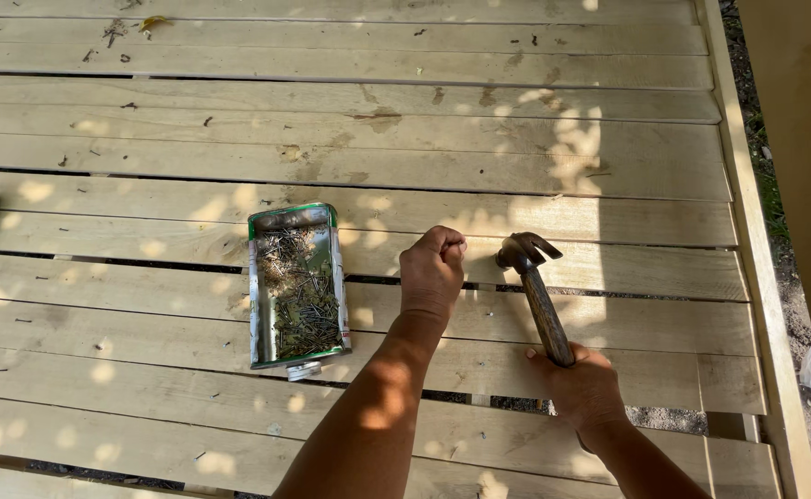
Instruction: The person pulls nails out of a slatted wooden furniture frame using the claw of a hammer and drops each extracted nail into a cut tin can holding collected nails. They work along the slats one nail at a time, occasionally repositioning the can and a green-handled chisel lying on the frame.
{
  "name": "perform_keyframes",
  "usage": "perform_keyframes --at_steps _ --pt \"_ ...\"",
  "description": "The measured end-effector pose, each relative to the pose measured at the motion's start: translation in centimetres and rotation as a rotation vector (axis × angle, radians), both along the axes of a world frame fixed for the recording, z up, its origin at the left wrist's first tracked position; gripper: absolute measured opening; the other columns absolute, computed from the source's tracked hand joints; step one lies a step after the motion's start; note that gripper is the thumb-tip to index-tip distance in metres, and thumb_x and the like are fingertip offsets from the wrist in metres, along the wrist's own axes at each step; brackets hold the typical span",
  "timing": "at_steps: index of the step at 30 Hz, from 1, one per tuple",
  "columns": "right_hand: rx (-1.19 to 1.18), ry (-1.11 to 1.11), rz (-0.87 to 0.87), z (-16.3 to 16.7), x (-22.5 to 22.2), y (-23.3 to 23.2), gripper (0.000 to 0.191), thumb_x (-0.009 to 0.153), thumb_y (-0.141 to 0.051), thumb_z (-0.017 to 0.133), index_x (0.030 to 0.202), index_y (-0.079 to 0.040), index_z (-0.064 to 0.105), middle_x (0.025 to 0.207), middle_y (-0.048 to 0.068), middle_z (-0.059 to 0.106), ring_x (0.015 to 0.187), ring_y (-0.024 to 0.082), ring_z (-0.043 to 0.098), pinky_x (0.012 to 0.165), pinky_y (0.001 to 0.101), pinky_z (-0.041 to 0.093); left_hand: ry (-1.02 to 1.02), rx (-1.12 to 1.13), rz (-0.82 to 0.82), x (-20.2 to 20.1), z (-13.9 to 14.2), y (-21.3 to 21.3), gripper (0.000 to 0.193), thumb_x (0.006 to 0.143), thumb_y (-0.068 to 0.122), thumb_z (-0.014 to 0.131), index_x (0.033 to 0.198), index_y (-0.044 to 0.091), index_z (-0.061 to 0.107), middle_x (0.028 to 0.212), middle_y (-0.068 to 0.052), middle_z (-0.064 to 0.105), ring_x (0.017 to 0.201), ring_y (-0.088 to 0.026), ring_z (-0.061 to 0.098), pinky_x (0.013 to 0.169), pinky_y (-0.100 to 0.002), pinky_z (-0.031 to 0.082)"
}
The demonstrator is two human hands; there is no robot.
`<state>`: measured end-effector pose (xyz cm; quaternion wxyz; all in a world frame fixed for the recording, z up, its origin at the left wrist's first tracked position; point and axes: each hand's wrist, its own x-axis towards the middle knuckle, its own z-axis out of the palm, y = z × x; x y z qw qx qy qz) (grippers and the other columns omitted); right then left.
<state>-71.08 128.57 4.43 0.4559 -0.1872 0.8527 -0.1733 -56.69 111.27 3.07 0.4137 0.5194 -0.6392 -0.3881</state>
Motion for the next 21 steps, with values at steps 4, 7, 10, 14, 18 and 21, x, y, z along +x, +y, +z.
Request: perform_keyframes --at_steps 4,7,10,14,18,21 --pt "0.003 -0.064 -0.042 0.1 -0.6 0.0 0.040 0.089 -0.044 0.077 0.093 -0.004 0.076 0.059 0.009 0.053 0.049 0.019 0.050 0.050 0.0377 0.052 -0.092 0.279 -0.027 -1.5 -0.7 0.7 0.006 0.091 0.009 0.072 0.091 0.009 0.078 0.093 -0.005 0.078 0.078 -0.016 0.073 0.074 -0.029 0.060" --pt "-0.036 -0.078 -0.099 -0.1 -0.6 0.3 0.037 0.088 -0.043 0.077 0.090 -0.006 0.076 0.057 0.006 0.052 0.048 0.016 0.051 0.049 0.0365 0.052 -0.097 0.384 -0.027 -2.2 -1.0 0.7 0.005 0.087 0.010 0.074 0.088 0.009 0.079 0.099 -0.004 0.075 0.081 -0.017 0.073 0.074 -0.031 0.064" --pt "-0.037 -0.066 -0.064 -0.3 -0.6 0.5 0.045 0.090 -0.045 0.078 0.084 -0.001 0.070 0.054 0.004 0.053 0.046 0.015 0.054 0.048 0.0348 0.057 -0.171 0.297 -0.011 -2.6 -1.7 0.7 0.005 0.085 0.010 0.075 0.087 0.009 0.079 0.099 -0.005 0.074 0.087 -0.020 0.073 0.080 -0.033 0.062" --pt "-0.028 -0.145 -0.111 -0.1 -0.8 0.4 0.045 0.089 -0.044 0.078 0.082 -0.001 0.066 0.051 0.006 0.050 0.043 0.018 0.049 0.047 0.0370 0.050 -0.339 0.097 -0.013 -3.2 -2.8 0.5 0.006 0.086 0.013 0.075 0.085 0.009 0.080 0.096 -0.006 0.075 0.096 -0.025 0.069 0.091 -0.036 0.056" --pt "-0.002 -0.178 -0.161 0.2 -0.9 0.2 0.042 0.089 -0.041 0.079 0.082 -0.002 0.066 0.052 0.005 0.050 0.043 0.016 0.048 0.046 0.0365 0.049 -0.328 -0.006 0.035 -3.6 -3.2 0.6 0.007 0.085 0.015 0.076 0.082 0.011 0.080 0.094 -0.002 0.076 0.097 -0.024 0.069 0.093 -0.034 0.055" --pt "-0.005 -0.168 -0.148 0.2 -0.9 0.2 0.041 0.089 -0.040 0.079 0.083 -0.001 0.068 0.052 0.005 0.050 0.042 0.016 0.049 0.045 0.0361 0.049 -0.331 0.041 0.050 -3.7 -2.9 0.9 0.006 0.085 0.015 0.076 0.082 0.012 0.080 0.094 0.000 0.076 0.098 -0.022 0.068 0.092 -0.034 0.054"
